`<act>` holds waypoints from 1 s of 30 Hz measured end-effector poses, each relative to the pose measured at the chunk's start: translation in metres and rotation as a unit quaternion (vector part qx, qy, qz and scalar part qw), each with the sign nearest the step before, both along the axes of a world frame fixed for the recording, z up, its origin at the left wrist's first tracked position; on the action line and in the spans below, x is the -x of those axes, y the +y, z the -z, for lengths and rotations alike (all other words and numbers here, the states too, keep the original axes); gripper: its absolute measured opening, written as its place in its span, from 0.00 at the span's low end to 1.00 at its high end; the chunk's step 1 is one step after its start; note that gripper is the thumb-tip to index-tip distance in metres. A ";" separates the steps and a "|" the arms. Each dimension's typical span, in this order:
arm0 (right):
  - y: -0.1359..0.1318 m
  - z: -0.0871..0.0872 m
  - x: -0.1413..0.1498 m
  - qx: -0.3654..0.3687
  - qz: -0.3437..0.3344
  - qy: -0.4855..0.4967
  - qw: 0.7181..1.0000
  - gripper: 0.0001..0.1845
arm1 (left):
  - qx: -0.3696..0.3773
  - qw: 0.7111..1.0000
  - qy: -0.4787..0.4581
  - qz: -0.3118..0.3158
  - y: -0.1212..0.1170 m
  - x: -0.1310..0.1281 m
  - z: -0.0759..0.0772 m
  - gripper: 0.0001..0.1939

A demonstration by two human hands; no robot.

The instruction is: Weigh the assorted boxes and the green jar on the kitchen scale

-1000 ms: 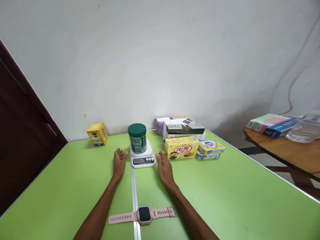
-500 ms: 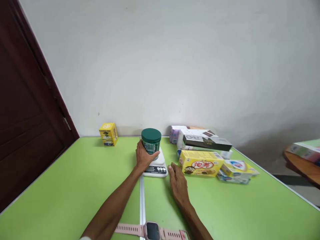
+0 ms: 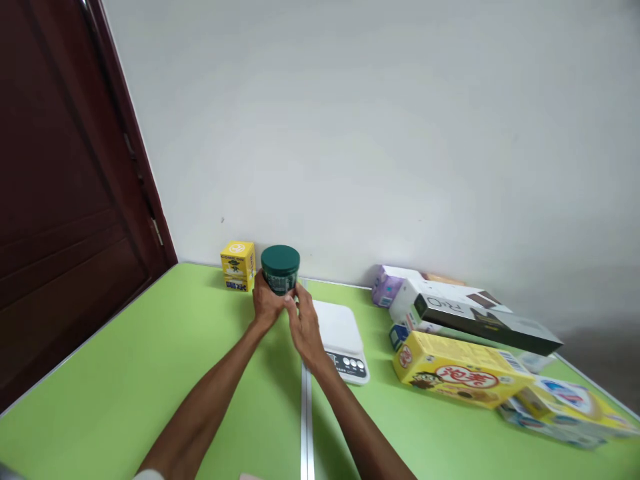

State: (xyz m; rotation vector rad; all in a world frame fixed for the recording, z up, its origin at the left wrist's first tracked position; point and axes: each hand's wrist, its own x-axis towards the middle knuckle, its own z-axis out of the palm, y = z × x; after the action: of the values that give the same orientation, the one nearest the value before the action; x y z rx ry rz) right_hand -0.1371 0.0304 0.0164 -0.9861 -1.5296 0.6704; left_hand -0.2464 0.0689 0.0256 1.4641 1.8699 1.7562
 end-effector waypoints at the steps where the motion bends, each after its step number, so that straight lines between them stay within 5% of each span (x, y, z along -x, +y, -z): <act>1: 0.006 0.005 0.010 0.003 -0.009 -0.004 1.000 0.35 | -0.001 1.000 0.003 -0.007 0.007 0.010 0.003 0.43; 9: 0.031 0.036 0.037 0.063 -0.052 -0.038 0.996 0.43 | 0.044 0.999 0.005 -0.025 0.052 0.029 0.040 0.43; 17: -0.012 0.034 0.008 0.044 -0.060 -0.049 0.996 0.34 | 0.032 0.999 -0.009 -0.038 0.093 0.022 0.044 0.48; 24: -0.076 0.010 -0.060 -0.029 -0.033 -0.083 0.996 0.27 | 0.058 0.998 0.010 -0.038 0.084 0.025 0.039 0.53; 30: -0.121 0.021 -0.154 -0.054 0.129 -0.090 0.986 0.22 | 0.079 0.995 0.051 -0.016 0.047 0.010 0.015 0.55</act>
State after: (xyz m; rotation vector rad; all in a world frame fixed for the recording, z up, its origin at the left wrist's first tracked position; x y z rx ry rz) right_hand 0.0171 -0.0908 -0.0044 -1.1621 -1.5410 0.3193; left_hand -0.2561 0.1164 0.0107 1.4970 2.0407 1.5340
